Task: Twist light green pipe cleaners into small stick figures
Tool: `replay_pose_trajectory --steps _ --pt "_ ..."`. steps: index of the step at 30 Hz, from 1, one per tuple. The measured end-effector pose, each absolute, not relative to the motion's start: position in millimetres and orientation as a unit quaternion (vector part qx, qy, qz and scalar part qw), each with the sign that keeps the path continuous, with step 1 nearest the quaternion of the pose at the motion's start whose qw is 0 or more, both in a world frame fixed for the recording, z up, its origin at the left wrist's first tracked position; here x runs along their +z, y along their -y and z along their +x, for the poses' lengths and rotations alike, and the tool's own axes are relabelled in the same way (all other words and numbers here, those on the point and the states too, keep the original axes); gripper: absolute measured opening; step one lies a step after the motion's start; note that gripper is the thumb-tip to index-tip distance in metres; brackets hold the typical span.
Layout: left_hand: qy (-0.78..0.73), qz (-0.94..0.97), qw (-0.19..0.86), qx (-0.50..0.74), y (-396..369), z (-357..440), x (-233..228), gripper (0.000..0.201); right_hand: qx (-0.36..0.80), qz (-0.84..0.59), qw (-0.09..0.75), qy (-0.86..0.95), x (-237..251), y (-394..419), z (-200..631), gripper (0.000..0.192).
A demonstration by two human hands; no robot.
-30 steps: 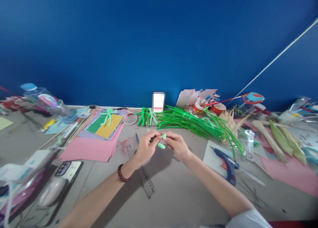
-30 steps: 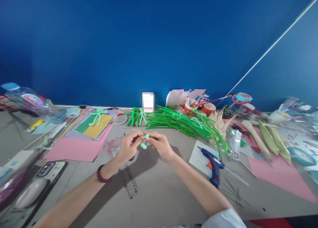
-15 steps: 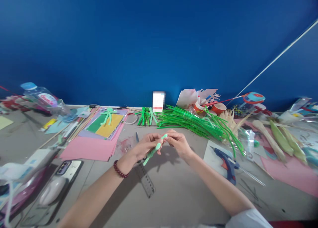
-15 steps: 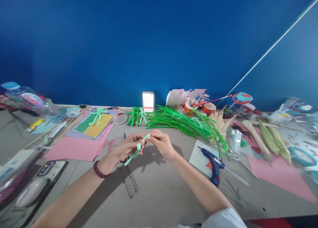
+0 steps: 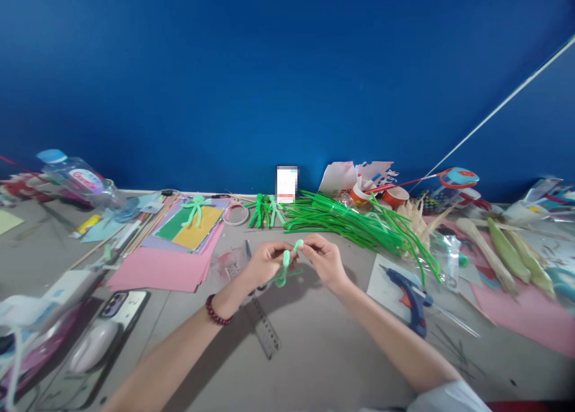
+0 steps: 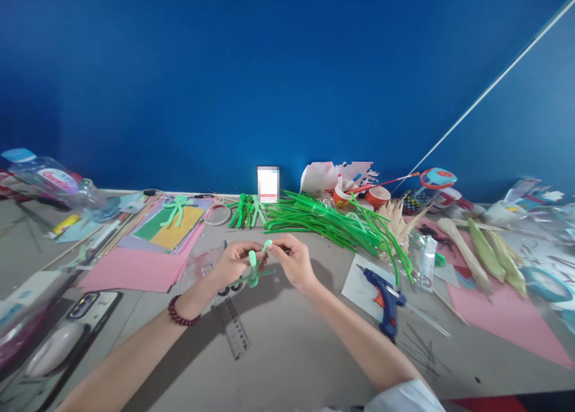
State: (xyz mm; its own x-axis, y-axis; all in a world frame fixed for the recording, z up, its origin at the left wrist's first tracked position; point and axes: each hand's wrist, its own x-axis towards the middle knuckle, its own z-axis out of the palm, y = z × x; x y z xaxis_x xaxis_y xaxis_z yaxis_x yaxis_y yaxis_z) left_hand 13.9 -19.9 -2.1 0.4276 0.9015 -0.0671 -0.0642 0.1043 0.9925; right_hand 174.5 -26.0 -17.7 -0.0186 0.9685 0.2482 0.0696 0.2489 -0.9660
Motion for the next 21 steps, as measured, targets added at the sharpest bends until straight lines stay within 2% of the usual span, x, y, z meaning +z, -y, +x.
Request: replay_pose_trajectory --steps 4,9,14,18,21 --pt "-0.307 0.523 0.726 0.322 19.6 9.8 1.0 0.020 0.451 -0.401 0.539 0.587 -14.6 24.3 176.6 0.017" --pt "-0.267 0.497 0.774 0.288 23.1 6.6 -3.9 0.018 0.567 -0.395 0.470 0.549 -12.6 26.8 175.4 0.028" --pt "-0.272 0.500 0.770 0.290 21.3 7.9 -11.5 0.024 0.617 -0.395 0.453 0.508 -14.0 25.1 175.5 0.034" --pt "-0.362 0.528 0.680 0.357 10.7 6.1 -10.3 0.028 0.573 -0.450 0.477 0.492 -13.2 18.6 180.0 0.040" --pt "-0.471 0.586 0.436 0.495 8.7 1.4 -4.3 0.028 0.533 -0.475 0.504 0.486 -11.3 15.8 182.4 0.042"
